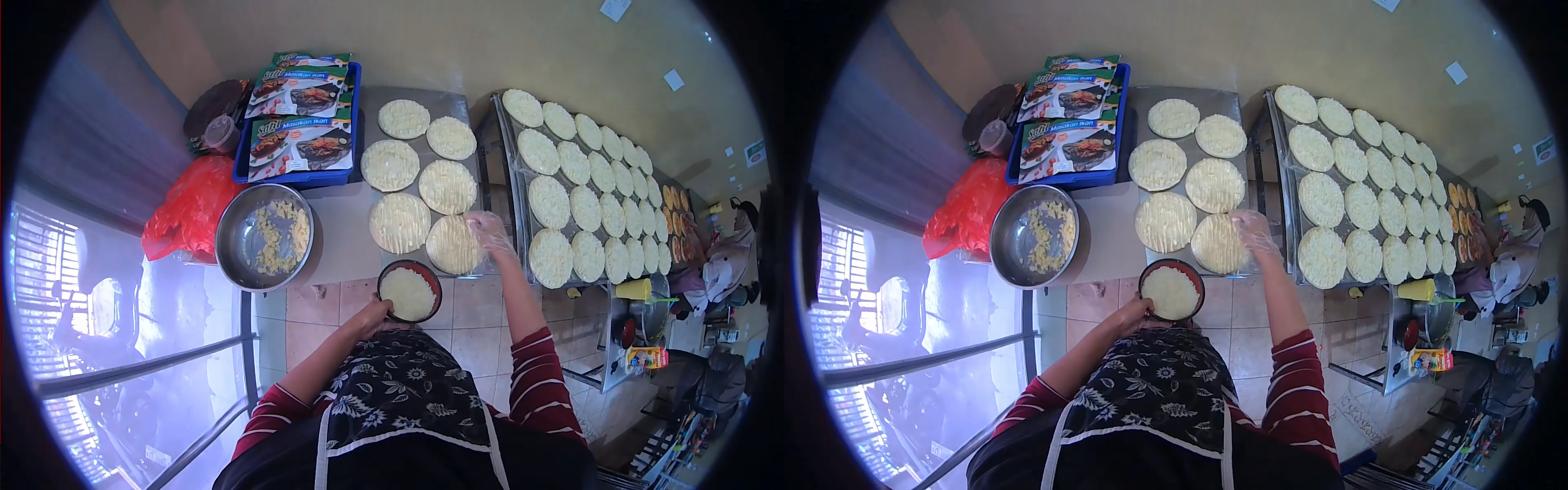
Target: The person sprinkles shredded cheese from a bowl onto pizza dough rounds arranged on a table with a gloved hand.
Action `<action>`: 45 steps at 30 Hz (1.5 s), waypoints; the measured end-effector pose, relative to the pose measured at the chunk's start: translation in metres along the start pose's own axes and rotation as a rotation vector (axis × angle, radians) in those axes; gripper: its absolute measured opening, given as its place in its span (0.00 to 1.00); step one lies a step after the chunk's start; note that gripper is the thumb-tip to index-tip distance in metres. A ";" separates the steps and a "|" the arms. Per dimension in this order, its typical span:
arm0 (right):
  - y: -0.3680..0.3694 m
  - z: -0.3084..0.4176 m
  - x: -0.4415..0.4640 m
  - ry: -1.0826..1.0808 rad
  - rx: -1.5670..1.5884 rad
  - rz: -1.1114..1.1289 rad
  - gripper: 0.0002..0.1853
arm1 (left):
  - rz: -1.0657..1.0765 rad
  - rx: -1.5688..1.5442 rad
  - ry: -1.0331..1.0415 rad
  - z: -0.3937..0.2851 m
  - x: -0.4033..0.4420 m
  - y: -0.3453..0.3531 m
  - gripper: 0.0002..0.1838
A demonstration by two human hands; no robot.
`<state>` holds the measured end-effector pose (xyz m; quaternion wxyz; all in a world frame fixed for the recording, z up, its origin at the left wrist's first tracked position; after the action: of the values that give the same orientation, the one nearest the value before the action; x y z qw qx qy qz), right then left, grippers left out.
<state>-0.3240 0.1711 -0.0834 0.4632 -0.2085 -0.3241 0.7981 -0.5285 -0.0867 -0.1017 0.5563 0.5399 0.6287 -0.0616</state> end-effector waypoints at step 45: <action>0.036 -0.002 -0.068 -0.298 -0.307 0.157 0.08 | 0.135 -0.113 -0.254 0.023 0.018 0.037 0.29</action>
<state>-0.3113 0.0994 -0.1082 0.3094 -0.1809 -0.4896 0.7949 -0.4825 -0.0759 -0.1049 0.6638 0.5367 0.5178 -0.0564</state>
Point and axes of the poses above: each hand's wrist, its own x-axis towards the middle knuckle, its own y-axis out of the palm, z = x × y, the point moved 1 cm from there along x, towards the middle knuckle, and after that the axes turned 3 degrees about -x, right-handed, at the moved point
